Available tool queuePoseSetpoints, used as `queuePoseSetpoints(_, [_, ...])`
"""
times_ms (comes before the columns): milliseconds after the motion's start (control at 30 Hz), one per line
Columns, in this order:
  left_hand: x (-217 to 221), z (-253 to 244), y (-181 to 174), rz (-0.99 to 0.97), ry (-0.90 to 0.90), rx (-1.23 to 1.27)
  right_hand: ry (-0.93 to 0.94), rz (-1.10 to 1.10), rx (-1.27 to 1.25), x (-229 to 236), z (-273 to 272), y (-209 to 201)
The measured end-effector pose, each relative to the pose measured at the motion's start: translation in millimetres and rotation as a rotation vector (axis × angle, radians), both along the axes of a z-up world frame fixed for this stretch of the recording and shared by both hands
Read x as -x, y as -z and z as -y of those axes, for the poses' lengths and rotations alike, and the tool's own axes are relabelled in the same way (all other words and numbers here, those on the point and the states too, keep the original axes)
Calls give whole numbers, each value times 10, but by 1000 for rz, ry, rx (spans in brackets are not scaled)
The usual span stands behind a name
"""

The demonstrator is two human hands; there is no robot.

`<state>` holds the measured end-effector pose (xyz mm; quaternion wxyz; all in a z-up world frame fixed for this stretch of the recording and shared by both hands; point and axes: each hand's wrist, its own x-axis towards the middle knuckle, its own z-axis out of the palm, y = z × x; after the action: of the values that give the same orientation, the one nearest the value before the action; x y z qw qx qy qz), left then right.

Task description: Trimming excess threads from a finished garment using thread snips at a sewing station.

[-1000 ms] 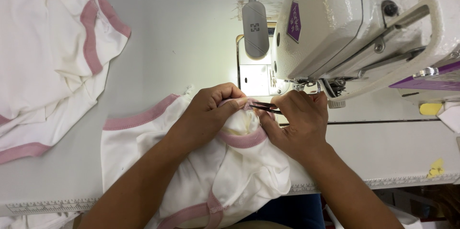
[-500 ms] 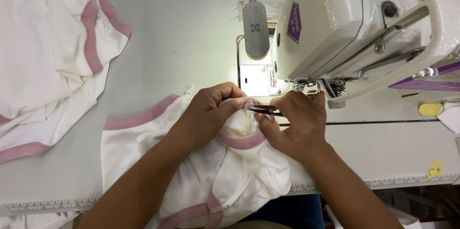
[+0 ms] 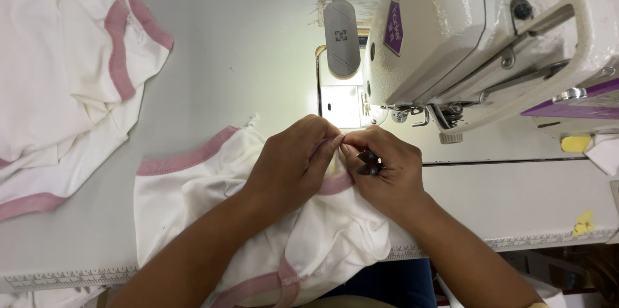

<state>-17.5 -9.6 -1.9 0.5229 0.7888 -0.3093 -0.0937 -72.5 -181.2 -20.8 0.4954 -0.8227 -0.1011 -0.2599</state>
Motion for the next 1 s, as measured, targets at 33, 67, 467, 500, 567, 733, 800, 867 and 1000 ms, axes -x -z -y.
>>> queuePoseSetpoints(33, [0,5,-12,0,1,1,1,0,1,-1,-5,-15])
queuePoseSetpoints(67, [0,11,-24,-17,-3,29,-12,2,-3,-2,-9,-31])
queuePoseSetpoints(467, [38,-15,-129,-274,-52,208,-91,-61,-131,-22,76,-17])
queuePoseSetpoints(500, [32,-11,-129,-259,-50,217,-61,-66,-109,-20,69,-17])
queuePoseSetpoints(567, [16,2,-104,-217,-37,199,-45,-63,-86,-13,41,6])
queuePoseSetpoints(733, [26,-7,-127,-168,-14,182,-19,-8,-82,14,39,25])
queuePoseSetpoints(800, [23,-52,-186,-233,16,236,-49,40,-139,26,71,4])
queuePoseSetpoints(867, [-17,-150,-204,-174,55,153,-45,80,-135,130,95,39])
queuePoseSetpoints(1000, [-195,-291,-445,312,120,-386,-26,-55,53,348,-96,-256])
